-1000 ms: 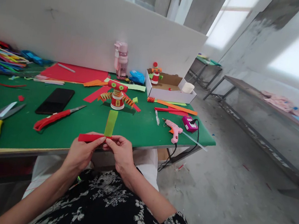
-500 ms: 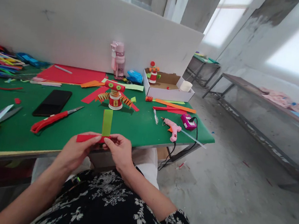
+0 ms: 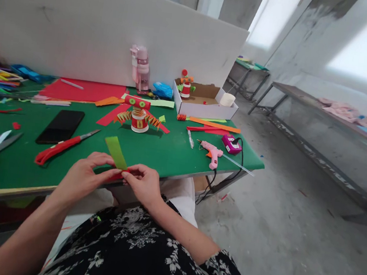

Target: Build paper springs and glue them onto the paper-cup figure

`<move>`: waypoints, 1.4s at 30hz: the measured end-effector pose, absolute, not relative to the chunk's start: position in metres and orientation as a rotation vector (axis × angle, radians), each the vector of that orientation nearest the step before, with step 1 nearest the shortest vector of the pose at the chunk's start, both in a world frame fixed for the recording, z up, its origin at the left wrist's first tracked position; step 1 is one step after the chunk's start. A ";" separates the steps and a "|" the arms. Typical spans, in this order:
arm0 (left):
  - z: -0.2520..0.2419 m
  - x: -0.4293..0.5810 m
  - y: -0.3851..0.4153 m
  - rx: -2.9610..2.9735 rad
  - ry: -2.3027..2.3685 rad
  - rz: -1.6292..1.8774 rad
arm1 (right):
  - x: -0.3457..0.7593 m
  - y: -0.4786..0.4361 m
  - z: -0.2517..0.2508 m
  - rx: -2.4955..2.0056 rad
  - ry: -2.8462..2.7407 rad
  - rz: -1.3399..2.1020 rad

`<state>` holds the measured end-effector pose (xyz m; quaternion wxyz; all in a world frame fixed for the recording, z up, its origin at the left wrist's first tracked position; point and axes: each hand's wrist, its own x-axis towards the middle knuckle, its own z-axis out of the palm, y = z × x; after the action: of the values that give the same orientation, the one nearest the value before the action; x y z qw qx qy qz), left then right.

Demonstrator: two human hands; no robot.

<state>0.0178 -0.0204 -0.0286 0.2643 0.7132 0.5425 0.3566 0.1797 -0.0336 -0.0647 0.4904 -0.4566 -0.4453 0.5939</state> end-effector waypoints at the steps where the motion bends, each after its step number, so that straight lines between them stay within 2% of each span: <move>1: -0.029 0.017 -0.020 1.970 1.455 0.947 | 0.181 -0.034 -0.065 -1.119 -1.102 1.424; 4: -0.030 0.015 -0.021 2.124 1.432 0.928 | 0.182 -0.034 -0.066 -1.136 -1.121 1.404; 8: -0.034 0.016 -0.025 2.267 1.434 1.117 | 0.181 -0.035 -0.064 -1.109 -1.036 1.474; 14: -0.040 0.015 -0.029 2.604 1.202 1.258 | 0.183 -0.038 -0.053 -1.085 -0.941 1.517; 20: -0.035 0.010 -0.029 3.039 0.899 1.093 | 0.186 -0.042 -0.046 -1.074 -0.809 1.604; 27: -0.045 0.005 -0.026 3.177 0.765 1.092 | 0.189 -0.041 -0.046 -1.081 -0.871 1.596; 31: -0.043 0.002 -0.024 2.963 0.896 1.109 | 0.196 -0.036 -0.049 -1.120 -1.122 1.415; 36: -0.023 0.002 -0.018 2.175 1.252 1.065 | 0.205 -0.034 -0.039 -1.203 -1.591 1.085; 42: -0.015 0.018 -0.017 1.601 1.162 0.747 | 0.204 -0.038 -0.029 -1.144 -1.716 1.132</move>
<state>0.0184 -0.0173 -0.0150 0.4912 0.6593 0.4788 0.3079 0.2041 -0.0384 -0.0292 0.3845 -0.4489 -0.6733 0.4443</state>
